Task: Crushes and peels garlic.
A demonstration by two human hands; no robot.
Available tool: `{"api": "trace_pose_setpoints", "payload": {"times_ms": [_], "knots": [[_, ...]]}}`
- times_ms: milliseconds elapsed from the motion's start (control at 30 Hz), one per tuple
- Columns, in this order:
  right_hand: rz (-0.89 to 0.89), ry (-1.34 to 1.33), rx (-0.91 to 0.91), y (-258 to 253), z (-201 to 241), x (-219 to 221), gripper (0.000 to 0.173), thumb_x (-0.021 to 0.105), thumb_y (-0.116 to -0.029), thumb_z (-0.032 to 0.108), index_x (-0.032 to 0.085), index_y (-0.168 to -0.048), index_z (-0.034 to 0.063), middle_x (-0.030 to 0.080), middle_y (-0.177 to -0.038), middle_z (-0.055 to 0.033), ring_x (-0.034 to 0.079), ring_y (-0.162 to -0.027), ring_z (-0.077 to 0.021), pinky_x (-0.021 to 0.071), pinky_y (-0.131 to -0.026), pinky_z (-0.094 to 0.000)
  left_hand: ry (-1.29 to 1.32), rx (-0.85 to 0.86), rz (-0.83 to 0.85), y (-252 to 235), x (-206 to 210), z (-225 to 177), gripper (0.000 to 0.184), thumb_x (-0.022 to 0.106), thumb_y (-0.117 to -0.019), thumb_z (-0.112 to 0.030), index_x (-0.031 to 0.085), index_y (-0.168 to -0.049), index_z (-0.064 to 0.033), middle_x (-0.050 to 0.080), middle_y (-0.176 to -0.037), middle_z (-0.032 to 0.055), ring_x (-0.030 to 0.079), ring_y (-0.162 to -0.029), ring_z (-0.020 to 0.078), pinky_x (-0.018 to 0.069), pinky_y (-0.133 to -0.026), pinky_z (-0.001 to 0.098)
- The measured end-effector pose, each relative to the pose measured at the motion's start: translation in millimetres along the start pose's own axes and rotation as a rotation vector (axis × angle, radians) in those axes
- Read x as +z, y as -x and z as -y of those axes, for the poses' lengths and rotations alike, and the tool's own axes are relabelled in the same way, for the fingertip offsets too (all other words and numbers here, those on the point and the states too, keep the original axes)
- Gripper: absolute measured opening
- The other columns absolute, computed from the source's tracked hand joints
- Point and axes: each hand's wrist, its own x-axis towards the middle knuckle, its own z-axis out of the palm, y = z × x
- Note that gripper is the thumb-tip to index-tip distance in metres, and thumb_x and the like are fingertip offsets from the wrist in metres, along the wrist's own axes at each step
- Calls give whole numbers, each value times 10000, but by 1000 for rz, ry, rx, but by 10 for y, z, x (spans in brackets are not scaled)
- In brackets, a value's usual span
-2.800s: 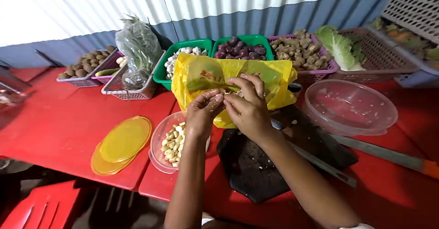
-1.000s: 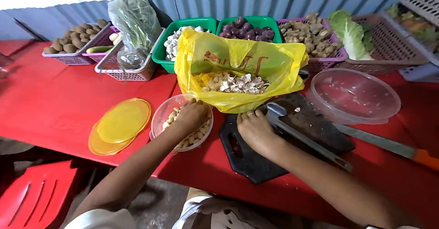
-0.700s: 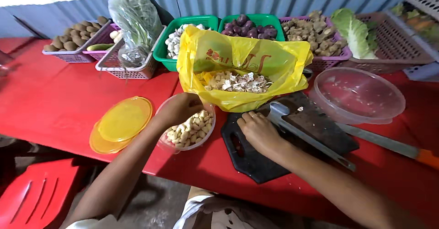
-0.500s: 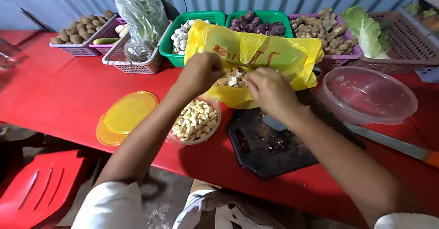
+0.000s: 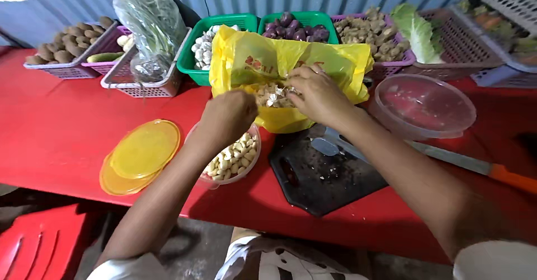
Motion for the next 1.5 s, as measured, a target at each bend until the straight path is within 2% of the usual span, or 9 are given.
{"api": "trace_pose_setpoints", "payload": {"times_ms": [200, 433, 600, 733, 833, 1000, 1167, 1300, 1500], "knots": [[-273, -145, -108, 483, 137, -83, 261, 597, -1014, 251, 763, -1088, 63, 686, -1222, -141, 606, -1201, -344, 508, -1000, -481, -33, -247, 319, 196, 650, 621, 265, 652, -1004, -286, 749, -1087, -54, 713, -1072, 200, 667, -1053, 429, 500, -868, 697], [-307, -239, 242, 1396, -440, -154, 208, 642, -993, 210, 748, -1038, 38, 711, -1093, -119, 686, -1020, -221, 567, -904, -434, 43, 61, 433, 633, 636, 462, 287, 666, -979, -230, 714, -1219, -82, 610, -1367, 200, 514, -1320, 455, 431, -1040, 666], [125, -151, 527, 1922, -663, 159, 464, 729, -950, 381, 699, -1225, 9, 625, -1307, -211, 580, -1249, -388, 473, -1046, -580, 0, 22, 202, 783, 528, 527, 143, 696, -956, -108, 773, -1074, -85, 679, -1250, 188, 569, -1240, 481, 451, -957, 719], [-65, 46, 425, 2026, -555, 345, 283, 673, -988, 248, 726, -1072, -17, 623, -1284, -216, 636, -1131, -423, 548, -891, -586, 9, 212, -55, 713, 675, -60, 193, 667, -962, -193, 760, -1066, -59, 728, -1079, 165, 685, -1065, 405, 551, -857, 619], [-147, 57, 420, 2119, -574, 171, 262, 651, -1003, 230, 724, -1101, -2, 585, -1357, -221, 705, -923, -394, 584, -738, -585, 129, 353, -70, 557, 845, -458, 292, 606, -1000, -279, 736, -1154, -69, 702, -1208, 129, 681, -1120, 318, 576, -913, 496], [-430, -140, 481, 2435, -858, -74, 323, 546, -1031, 209, 714, -938, -51, 634, -1198, -212, 671, -862, -218, 590, -764, -387, 205, 352, 140, 264, 1534, -908, 886, 505, -975, -644, 344, -1582, -20, 288, -1636, 260, 265, -1522, 441, 286, -1197, 616], [-697, -448, 585, 2331, -1056, -67, 303, 506, -1041, 175, 696, -1001, -58, 604, -1088, -146, 574, -661, -36, 523, -576, -189, 127, 319, 265, -760, 1831, -1528, 766, 423, -1040, -596, 251, -1638, -150, 143, -1697, 205, 93, -1565, 432, 128, -1226, 655], [-816, -566, 564, 2206, -1093, 145, 308, 476, -1048, 183, 693, -996, -30, 627, -1003, -81, 563, -616, -13, 516, -548, -177, 175, 415, 254, -1080, 1926, -1741, 506, 468, -1090, -340, 479, -1517, -69, 399, -1604, 166, 330, -1507, 358, 263, -1228, 545], [-771, -501, 482, 2373, -1057, 235, 343, 510, -1039, 226, 710, -950, -37, 603, -1071, -110, 565, -717, 8, 501, -618, -146, 192, 510, 82, -111, 1692, -1071, 291, 495, -1038, -77, 696, -1232, 5, 660, -1320, 170, 615, -1270, 308, 477, -1103, 434]]}}
